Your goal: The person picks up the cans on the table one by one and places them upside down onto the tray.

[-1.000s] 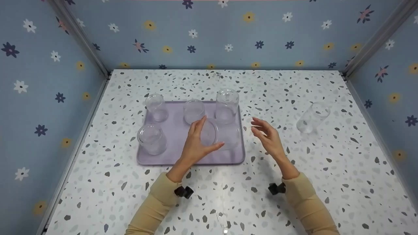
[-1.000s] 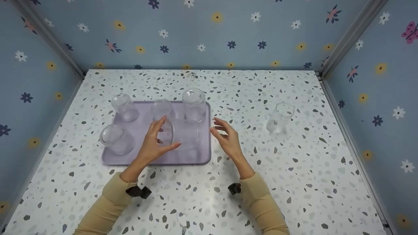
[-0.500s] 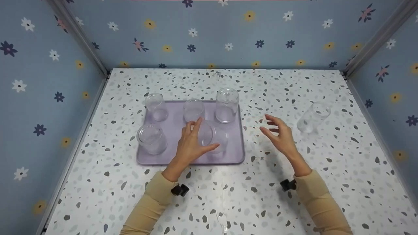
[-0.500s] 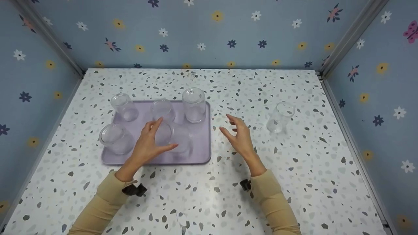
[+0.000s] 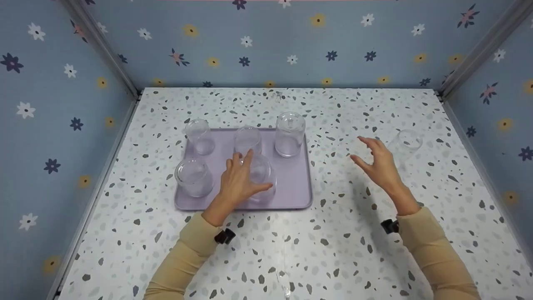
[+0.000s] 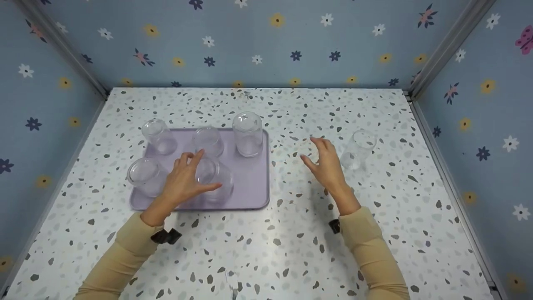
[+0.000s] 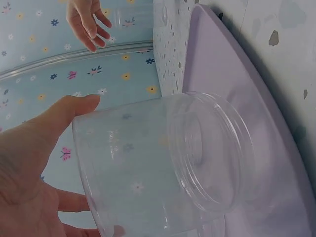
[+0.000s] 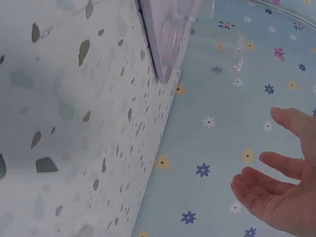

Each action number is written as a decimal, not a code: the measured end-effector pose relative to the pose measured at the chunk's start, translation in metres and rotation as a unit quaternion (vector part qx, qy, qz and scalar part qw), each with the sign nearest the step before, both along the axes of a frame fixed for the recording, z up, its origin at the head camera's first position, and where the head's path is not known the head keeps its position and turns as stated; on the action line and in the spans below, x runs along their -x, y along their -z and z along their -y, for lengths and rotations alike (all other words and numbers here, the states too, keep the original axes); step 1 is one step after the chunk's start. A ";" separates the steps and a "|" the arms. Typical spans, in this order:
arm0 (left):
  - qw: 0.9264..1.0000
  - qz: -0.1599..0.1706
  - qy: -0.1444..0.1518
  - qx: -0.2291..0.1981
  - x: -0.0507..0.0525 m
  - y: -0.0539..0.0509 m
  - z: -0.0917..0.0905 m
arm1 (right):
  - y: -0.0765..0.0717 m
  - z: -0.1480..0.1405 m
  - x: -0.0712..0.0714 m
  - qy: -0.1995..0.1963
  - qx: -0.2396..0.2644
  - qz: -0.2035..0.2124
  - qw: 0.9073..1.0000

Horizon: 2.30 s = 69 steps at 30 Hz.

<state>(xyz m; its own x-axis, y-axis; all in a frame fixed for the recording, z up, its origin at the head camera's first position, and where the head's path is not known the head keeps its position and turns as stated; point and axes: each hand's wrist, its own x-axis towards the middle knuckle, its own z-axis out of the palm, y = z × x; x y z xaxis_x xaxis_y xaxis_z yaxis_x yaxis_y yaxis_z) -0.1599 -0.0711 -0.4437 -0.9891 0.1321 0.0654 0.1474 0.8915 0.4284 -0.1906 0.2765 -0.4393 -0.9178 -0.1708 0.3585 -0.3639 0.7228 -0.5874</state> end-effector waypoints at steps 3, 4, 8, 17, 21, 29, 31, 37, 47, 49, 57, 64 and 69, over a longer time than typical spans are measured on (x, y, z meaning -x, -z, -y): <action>1.000 0.008 0.004 0.019 0.002 -0.002 0.000 | -0.004 -0.008 0.003 0.007 -0.029 -0.004 1.000; 1.000 0.011 0.005 0.025 0.003 -0.003 0.000 | -0.006 -0.011 0.004 0.010 -0.039 -0.003 0.999; 0.998 0.027 0.013 0.053 0.006 -0.007 0.001 | -0.010 -0.020 0.009 0.028 -0.068 0.010 0.997; 0.995 0.062 0.024 0.075 0.012 -0.009 0.005 | -0.021 -0.040 0.018 0.045 -0.120 0.058 0.990; 0.994 0.066 0.026 0.078 0.013 -0.010 0.005 | -0.026 -0.047 0.022 0.052 -0.152 0.076 0.984; 0.992 0.071 0.035 0.100 0.015 -0.012 0.004 | -0.035 -0.062 0.029 0.089 -0.179 0.114 0.973; 0.991 0.073 0.038 0.103 0.015 -0.012 0.004 | -0.035 -0.066 0.031 0.100 -0.184 0.122 0.970; 0.989 0.087 0.044 0.108 0.017 -0.010 0.005 | -0.032 -0.079 0.038 0.124 -0.189 0.166 0.960; 0.989 0.098 0.053 0.092 0.019 -0.010 0.006 | -0.028 -0.091 0.043 0.138 -0.186 0.215 0.949; 0.989 0.102 0.055 0.090 0.019 -0.010 0.006 | -0.027 -0.092 0.043 0.137 -0.186 0.224 0.947; 0.987 0.115 0.062 0.093 0.020 -0.011 0.007 | -0.024 -0.097 0.046 0.135 -0.195 0.242 0.941; 0.985 0.132 0.065 0.095 0.020 -0.011 0.009 | -0.020 -0.100 0.048 0.136 -0.188 0.251 0.940; 0.983 0.140 0.065 0.099 0.021 -0.011 0.011 | -0.017 -0.098 0.048 0.138 -0.181 0.243 0.943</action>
